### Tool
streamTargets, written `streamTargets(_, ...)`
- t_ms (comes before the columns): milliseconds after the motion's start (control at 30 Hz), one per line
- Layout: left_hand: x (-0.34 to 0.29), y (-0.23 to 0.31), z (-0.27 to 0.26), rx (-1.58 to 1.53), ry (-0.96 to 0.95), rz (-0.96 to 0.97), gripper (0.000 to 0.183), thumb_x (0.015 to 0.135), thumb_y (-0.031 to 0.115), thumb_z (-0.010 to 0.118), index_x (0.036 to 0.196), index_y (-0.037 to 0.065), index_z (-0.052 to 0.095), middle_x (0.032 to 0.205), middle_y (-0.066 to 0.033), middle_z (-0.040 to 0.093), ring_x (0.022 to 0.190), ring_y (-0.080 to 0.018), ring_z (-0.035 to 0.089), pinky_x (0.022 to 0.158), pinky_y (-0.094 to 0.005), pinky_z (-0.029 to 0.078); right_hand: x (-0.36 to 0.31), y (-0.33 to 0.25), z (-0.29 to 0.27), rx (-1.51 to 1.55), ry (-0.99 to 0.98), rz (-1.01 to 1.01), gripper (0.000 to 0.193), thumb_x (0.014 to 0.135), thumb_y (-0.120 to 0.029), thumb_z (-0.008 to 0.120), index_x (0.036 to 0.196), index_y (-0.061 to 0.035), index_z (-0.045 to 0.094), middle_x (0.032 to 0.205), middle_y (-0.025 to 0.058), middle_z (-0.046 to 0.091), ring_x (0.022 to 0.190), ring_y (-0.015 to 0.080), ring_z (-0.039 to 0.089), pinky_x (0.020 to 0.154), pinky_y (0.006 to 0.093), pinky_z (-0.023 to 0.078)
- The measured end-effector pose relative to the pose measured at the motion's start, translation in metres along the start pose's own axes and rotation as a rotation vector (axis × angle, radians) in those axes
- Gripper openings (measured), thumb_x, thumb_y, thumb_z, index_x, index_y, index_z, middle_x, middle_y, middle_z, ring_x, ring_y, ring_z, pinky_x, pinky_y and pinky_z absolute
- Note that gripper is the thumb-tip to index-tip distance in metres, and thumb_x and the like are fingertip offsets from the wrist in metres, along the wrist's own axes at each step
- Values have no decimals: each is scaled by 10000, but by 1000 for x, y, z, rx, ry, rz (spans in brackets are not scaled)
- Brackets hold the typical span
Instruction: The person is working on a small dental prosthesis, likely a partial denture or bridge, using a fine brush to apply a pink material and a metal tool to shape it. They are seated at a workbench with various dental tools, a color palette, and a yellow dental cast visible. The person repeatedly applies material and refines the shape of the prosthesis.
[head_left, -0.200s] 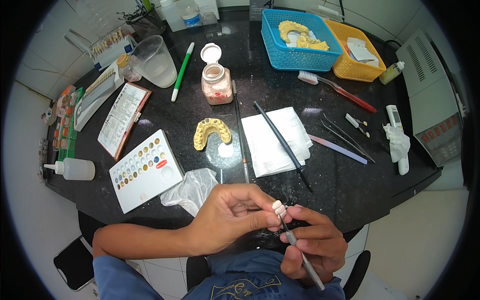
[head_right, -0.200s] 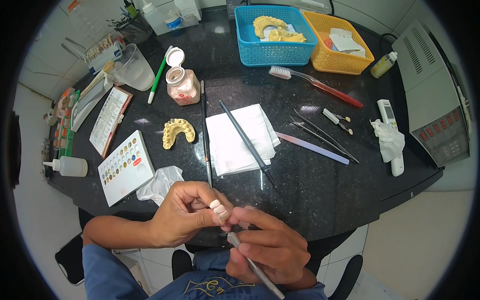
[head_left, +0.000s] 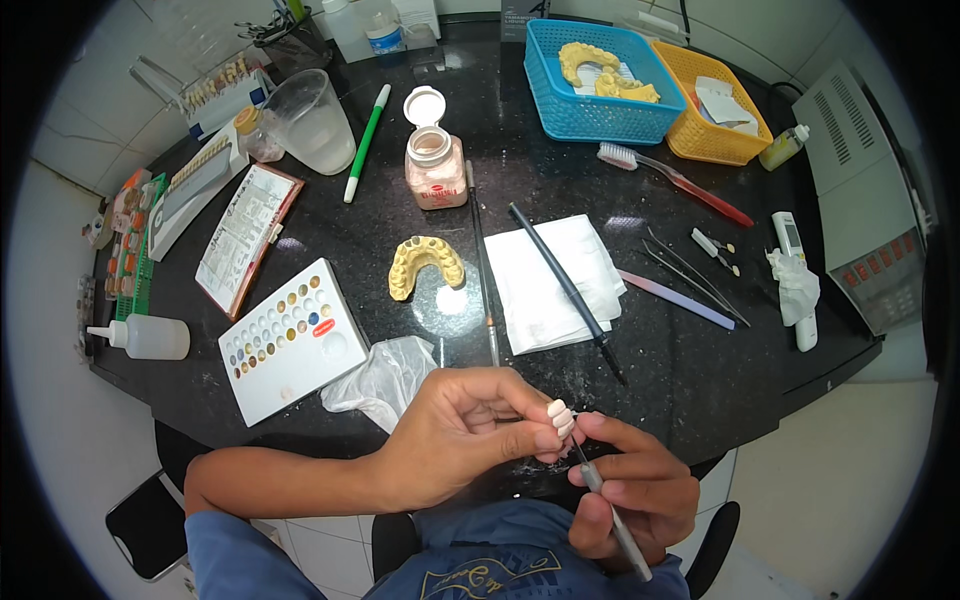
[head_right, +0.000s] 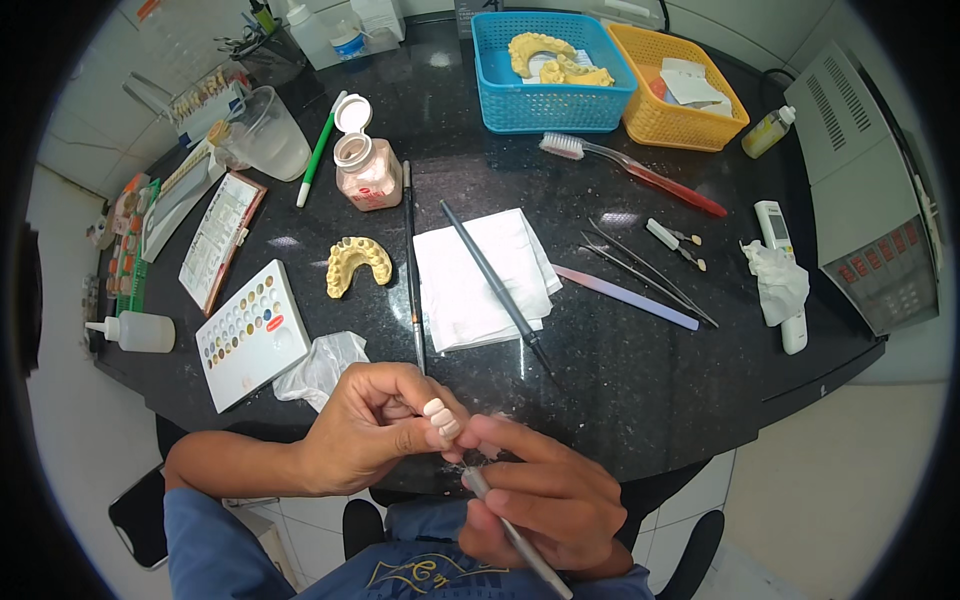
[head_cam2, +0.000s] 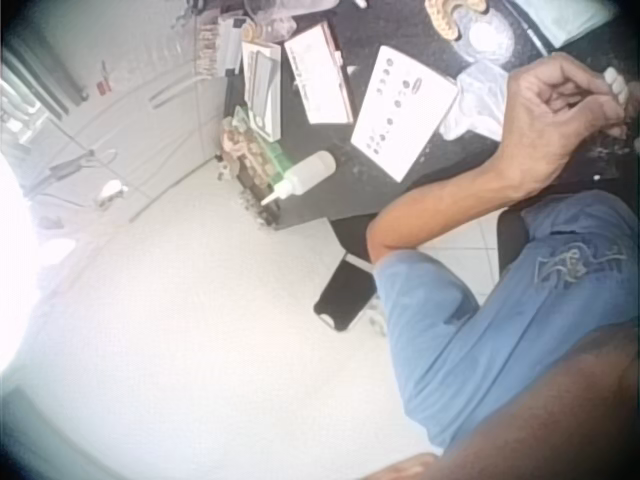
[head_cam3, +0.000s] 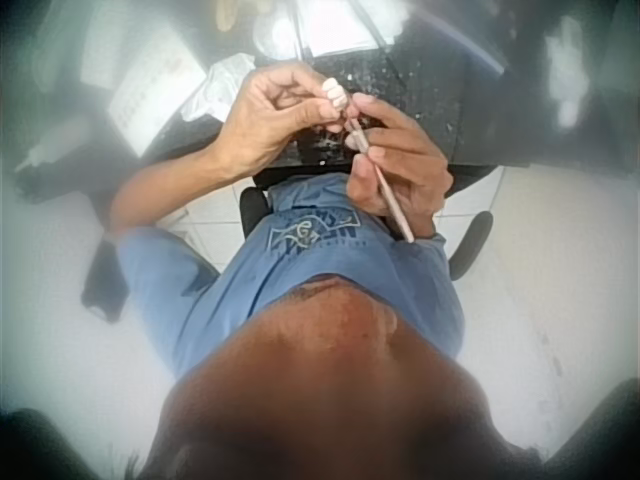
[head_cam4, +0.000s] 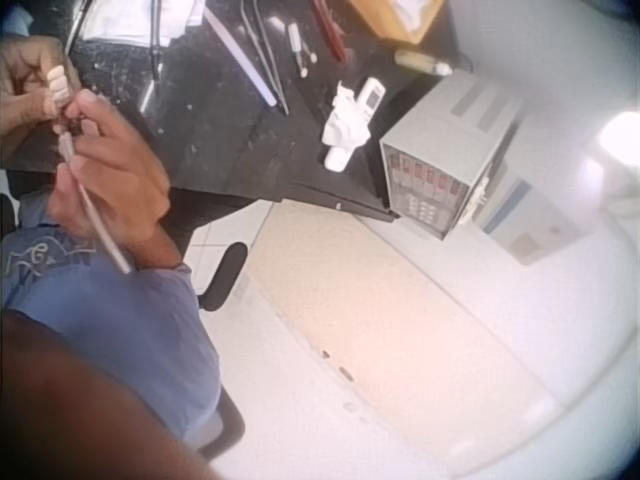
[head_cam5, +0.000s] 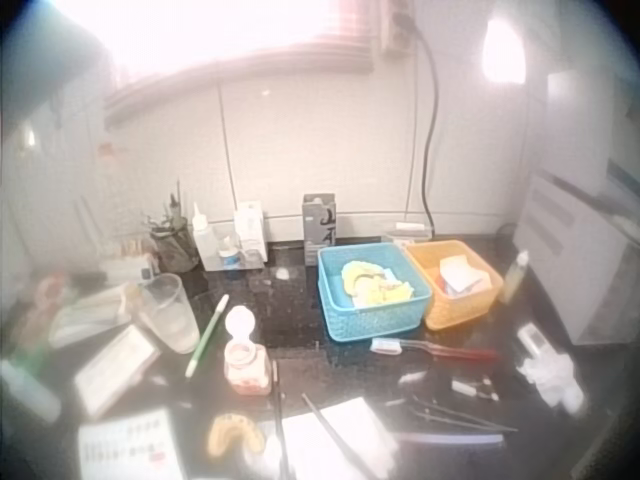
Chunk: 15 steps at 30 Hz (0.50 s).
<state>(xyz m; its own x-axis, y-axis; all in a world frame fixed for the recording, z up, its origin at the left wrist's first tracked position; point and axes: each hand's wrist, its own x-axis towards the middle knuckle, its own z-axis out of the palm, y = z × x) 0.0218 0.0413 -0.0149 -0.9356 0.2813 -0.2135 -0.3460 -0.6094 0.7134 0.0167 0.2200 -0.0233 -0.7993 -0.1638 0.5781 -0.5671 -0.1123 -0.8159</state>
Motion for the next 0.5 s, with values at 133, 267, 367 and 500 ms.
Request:
streamTargets(133, 0, 0, 0, 47, 7, 1, 81, 853, -32, 650, 920, -30, 604, 972, -189, 655, 875, -193, 662, 781, -293, 556, 1, 0, -3, -34, -19, 1, 270, 725, -29, 733, 945, -17, 577, 774, 143, 667, 886, 393, 685, 765, 454, 593)
streamTargets(267, 0, 2, 3, 104, 27, -9, 71, 847, -37, 651, 890, -22, 596, 962, -202, 651, 848, -199, 663, 759, -298, 564, 2, 0, -4, -50, -28, -3, 264, 717, -24, 736, 933, -16, 584, 770, 144, 668, 884, 384, 687, 768, 452, 594)
streamTargets(367, 0, 3, 2, 100, 28, -10, 70, 848, -37, 650, 889, -21, 596, 963, -201, 649, 848, -196, 663, 761, -296, 564, 2, 0, -2, -56, -24, -2, 262, 718, -27, 737, 932, -16, 586, 766, 145, 668, 881, 380, 688, 764, 451, 596)
streamTargets(500, 1, 3, 2, 111, 22, -9, 70, 848, -39, 648, 889, -21, 595, 965, -204, 648, 848, -197, 663, 761, -297, 564, 2, 1, -3, -59, -27, -8, 266, 719, -32, 738, 936, -17, 586, 760, 142, 668, 881, 380, 689, 765, 452, 595)
